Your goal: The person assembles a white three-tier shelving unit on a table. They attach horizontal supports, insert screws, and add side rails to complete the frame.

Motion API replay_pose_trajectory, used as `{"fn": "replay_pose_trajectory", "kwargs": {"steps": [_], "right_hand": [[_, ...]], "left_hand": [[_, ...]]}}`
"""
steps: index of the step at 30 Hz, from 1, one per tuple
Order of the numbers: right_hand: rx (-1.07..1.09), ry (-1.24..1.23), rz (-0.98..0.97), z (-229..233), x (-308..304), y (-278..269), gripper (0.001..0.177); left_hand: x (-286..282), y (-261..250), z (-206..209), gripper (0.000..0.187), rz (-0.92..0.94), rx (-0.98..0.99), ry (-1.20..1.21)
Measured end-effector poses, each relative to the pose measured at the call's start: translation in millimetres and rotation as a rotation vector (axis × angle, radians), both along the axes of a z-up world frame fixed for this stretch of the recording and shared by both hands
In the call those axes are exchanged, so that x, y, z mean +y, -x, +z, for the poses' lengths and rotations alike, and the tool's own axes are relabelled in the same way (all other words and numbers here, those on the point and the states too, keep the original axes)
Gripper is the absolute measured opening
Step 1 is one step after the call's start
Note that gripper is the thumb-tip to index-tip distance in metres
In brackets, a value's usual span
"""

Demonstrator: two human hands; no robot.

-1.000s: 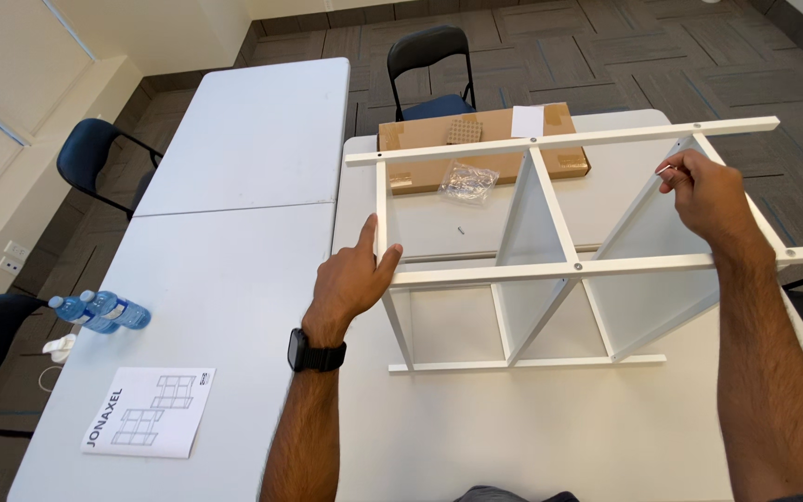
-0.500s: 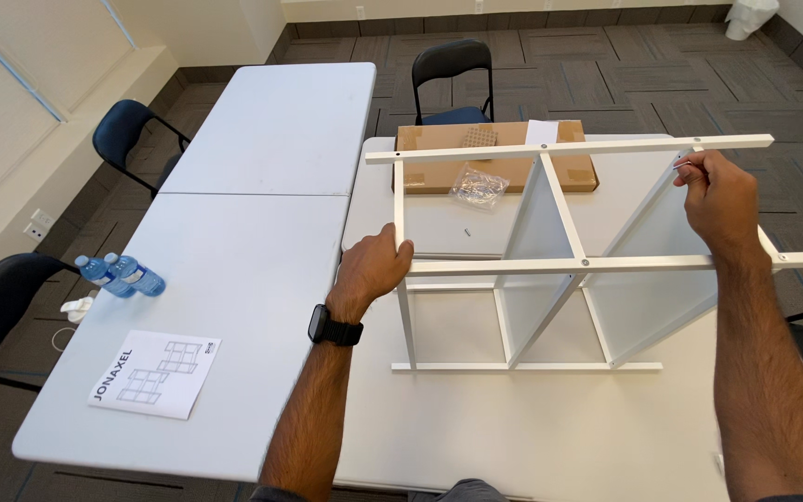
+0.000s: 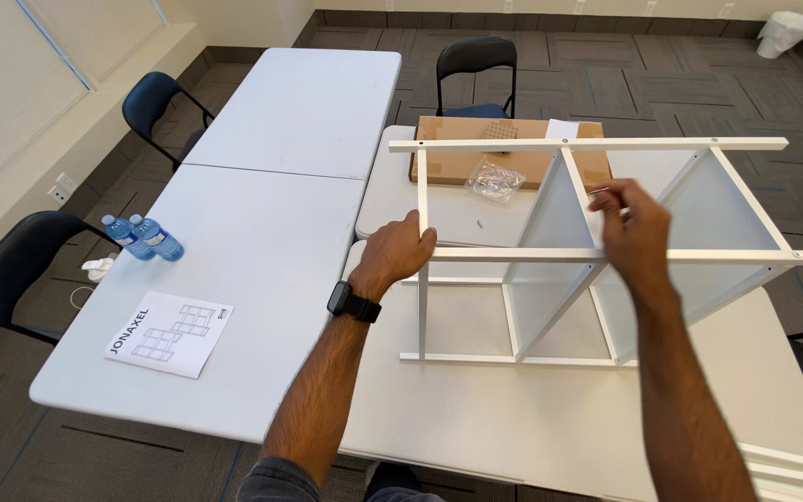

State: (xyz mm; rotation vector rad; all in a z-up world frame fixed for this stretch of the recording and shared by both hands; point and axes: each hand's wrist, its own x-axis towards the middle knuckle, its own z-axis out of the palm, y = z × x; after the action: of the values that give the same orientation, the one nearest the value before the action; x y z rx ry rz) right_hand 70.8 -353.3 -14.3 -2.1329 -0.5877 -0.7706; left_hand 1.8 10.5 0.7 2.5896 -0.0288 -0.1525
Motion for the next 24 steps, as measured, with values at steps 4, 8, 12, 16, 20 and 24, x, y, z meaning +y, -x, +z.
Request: {"fn": "replay_pose_trajectory", "kwargs": {"steps": [4, 8, 12, 16, 20, 24], "right_hand": [[-0.002, 0.045, 0.031, -0.4, 63.6, 25.3, 0.010], [0.162, 0.189, -0.041, 4.2, 128.3, 50.1, 0.012], [0.365, 0.274, -0.131, 11.1, 189.8, 57.8, 0.017], [0.481, 0.292, -0.258, 23.6, 242.9, 50.9, 0.019], [0.510, 0.311, -0.344, 34.5, 275.0, 41.4, 0.023], [0.553, 0.281, -0.416, 40.2, 285.8, 38.2, 0.025]], "left_hand": [[10.9, -7.1, -6.3, 0.058, -0.068, 0.038, 0.066], [35.7, -19.3, -16.0, 0.073, -0.239, 0.136, 0.224], [70.0, -2.5, 27.3, 0.087, -0.436, 0.348, 0.527], [131.8, -50.8, -42.8, 0.079, -0.546, 0.427, 0.648], [168.8, -100.4, -97.0, 0.079, -0.501, 0.463, 0.742], [185.4, -131.9, -126.1, 0.077, -0.424, 0.495, 0.830]]}}
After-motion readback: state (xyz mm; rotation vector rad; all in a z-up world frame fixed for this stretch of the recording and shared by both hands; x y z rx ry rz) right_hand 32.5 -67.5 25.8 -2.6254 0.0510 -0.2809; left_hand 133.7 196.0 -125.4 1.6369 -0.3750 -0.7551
